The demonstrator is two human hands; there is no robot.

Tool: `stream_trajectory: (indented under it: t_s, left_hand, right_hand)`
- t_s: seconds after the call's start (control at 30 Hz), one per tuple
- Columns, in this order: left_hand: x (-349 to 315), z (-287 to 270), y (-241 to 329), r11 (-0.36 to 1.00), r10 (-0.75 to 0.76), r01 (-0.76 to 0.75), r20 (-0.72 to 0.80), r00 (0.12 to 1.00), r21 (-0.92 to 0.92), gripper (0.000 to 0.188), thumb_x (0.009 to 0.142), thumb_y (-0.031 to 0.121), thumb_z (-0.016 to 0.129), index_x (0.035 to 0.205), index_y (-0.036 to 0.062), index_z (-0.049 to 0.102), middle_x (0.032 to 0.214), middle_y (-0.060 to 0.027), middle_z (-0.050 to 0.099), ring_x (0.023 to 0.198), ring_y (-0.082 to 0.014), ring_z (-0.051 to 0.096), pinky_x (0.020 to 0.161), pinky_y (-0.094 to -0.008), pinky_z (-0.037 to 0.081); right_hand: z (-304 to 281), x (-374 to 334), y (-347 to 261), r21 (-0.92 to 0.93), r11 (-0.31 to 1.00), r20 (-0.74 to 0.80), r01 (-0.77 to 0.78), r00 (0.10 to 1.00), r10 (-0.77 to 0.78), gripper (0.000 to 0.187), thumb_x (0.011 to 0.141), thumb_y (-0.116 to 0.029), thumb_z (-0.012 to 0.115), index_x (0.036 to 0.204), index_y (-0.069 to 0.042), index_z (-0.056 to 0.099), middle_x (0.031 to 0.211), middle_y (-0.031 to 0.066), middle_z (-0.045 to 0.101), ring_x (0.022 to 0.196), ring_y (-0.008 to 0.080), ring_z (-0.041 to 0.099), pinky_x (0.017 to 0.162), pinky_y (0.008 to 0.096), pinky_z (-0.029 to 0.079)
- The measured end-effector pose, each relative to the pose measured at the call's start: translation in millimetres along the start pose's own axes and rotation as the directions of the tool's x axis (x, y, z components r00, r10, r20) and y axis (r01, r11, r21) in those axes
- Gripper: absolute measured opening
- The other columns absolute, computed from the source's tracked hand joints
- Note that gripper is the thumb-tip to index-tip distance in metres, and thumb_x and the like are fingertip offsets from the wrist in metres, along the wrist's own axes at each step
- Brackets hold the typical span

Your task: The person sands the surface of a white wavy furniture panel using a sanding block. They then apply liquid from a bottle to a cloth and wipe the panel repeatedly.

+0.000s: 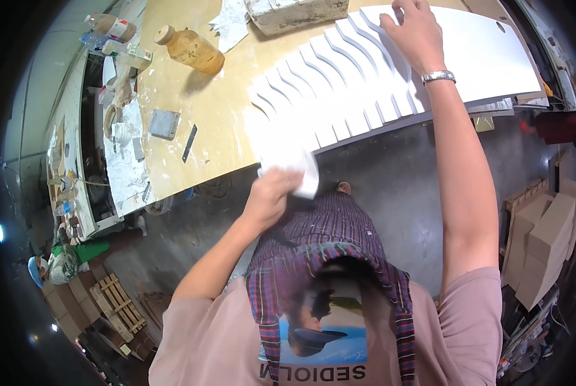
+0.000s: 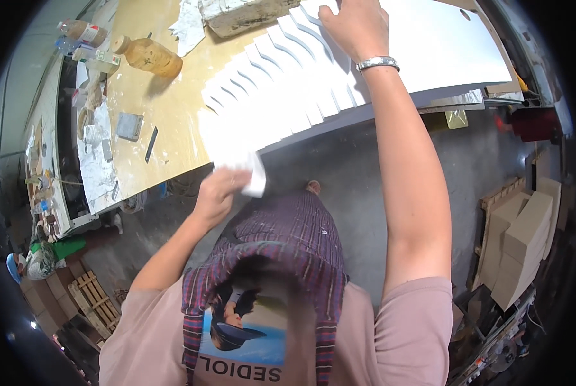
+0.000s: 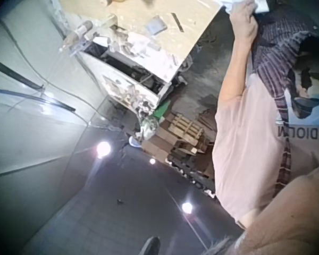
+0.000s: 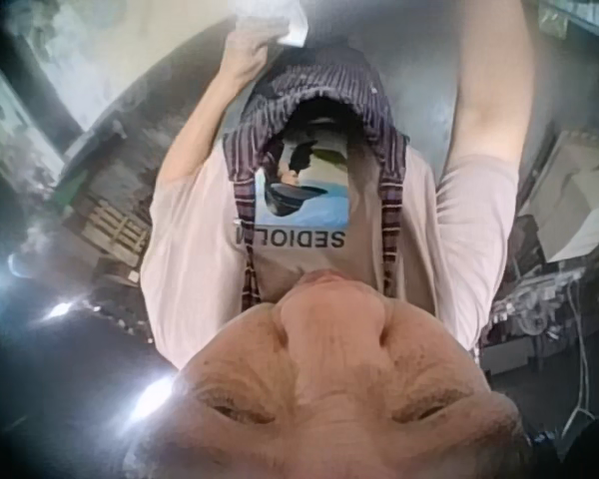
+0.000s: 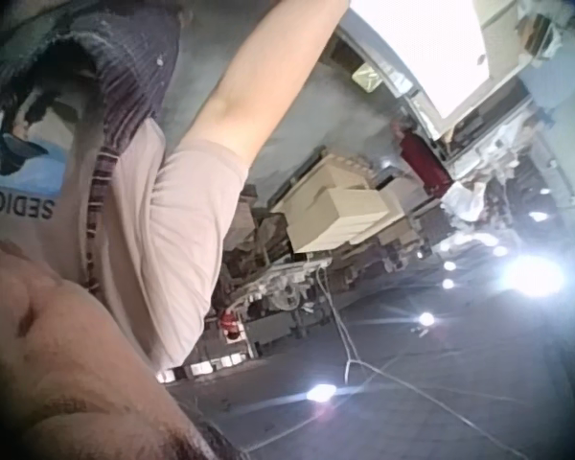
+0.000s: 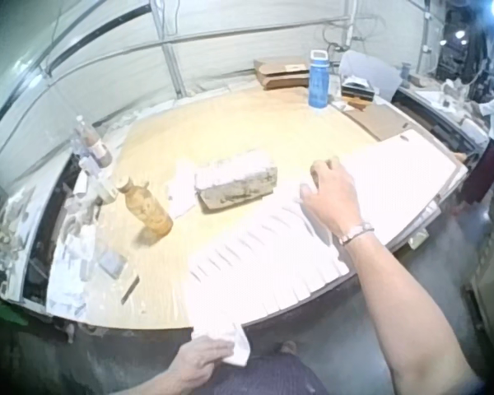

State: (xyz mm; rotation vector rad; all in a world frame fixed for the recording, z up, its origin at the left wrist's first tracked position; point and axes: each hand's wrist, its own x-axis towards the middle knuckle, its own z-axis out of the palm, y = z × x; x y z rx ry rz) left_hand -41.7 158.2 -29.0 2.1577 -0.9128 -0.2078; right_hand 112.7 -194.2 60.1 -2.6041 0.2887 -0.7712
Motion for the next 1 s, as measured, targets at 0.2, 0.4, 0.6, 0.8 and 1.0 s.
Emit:
stream_trajectory:
  t_s: [0.2, 0.4, 0.6, 0.8, 1.0]
  left_hand:
    - [1.1, -49.8, -26.7, 0.748, -0.620, 0.419, -0.318, 0.717, -0.514, 0.031, 0.084, -0.008, 0.047, 0.101, -0.0031, 0.072, 0.102, -0.0127, 0.073, 0.096, -0.0170, 0.067, 0.089, -0.0283, 0.050]
    - [92.4, -31.2, -77.2, 0.955, -0.295, 0.256, -0.430, 0.853, -0.147, 0.037, 0.091, 0.005, 0.059, 0.127, -0.0002, 0.064, 0.138, -0.0194, 0.058, 0.129, -0.0304, 0.054, 0.112, -0.0358, 0.038]
    - [26.6, -32.8, -50.6, 0.965, -0.228, 0.193, -0.209, 0.951, -0.175, 0.031, 0.085, -0.010, 0.052, 0.107, -0.0003, 0.073, 0.109, -0.0169, 0.071, 0.110, -0.0297, 0.066, 0.099, -0.0349, 0.049]
    - [21.4, -116.3, -79.6, 0.877, -0.480, 0.352, -0.635, 0.605, -0.328, 0.033, 0.088, -0.011, 0.049, 0.112, -0.0029, 0.071, 0.113, -0.0110, 0.070, 0.107, -0.0184, 0.065, 0.095, -0.0290, 0.049]
    - [28.1, -130.9, -90.5, 0.786, -0.100, 0.454, -0.638, 0.763, 0.420, 0.038, 0.092, 0.007, 0.061, 0.129, 0.0111, 0.066, 0.143, -0.0158, 0.055, 0.133, -0.0248, 0.048, 0.118, -0.0410, 0.025]
  right_hand:
    - [-5.6, 1.4, -5.5, -0.022, 0.999, 0.015, -0.032, 0.999, 0.032, 0.025, 0.077, -0.020, 0.068, 0.094, -0.002, 0.062, 0.099, 0.0205, 0.060, 0.095, 0.0395, 0.060, 0.084, 0.0459, 0.050]
    - [11.4, 5.6, 1.1, -0.155, 0.987, 0.061, 0.041, 0.998, -0.031, 0.038, 0.084, -0.032, 0.067, 0.109, -0.003, 0.065, 0.114, 0.0206, 0.060, 0.103, 0.0358, 0.061, 0.092, 0.0462, 0.048]
    - [-4.1, -6.3, -5.1, -0.107, 0.994, 0.080, 0.013, 0.997, -0.005, 0.037, 0.086, -0.028, 0.063, 0.112, -0.002, 0.062, 0.114, 0.0191, 0.058, 0.107, 0.0328, 0.057, 0.099, 0.0445, 0.042]
    - [-7.4, -8.0, -5.1, -0.171, 0.985, 0.106, 0.015, 0.994, 0.003, 0.035, 0.088, -0.028, 0.058, 0.112, -0.004, 0.063, 0.118, 0.0183, 0.057, 0.110, 0.0305, 0.056, 0.099, 0.0425, 0.041]
    - [-9.3, -3.7, -11.0, -0.171, 0.985, 0.134, 0.002, 0.991, 0.022, 0.038, 0.089, -0.029, 0.058, 0.117, -0.005, 0.060, 0.123, 0.0180, 0.055, 0.113, 0.0288, 0.055, 0.101, 0.0421, 0.039]
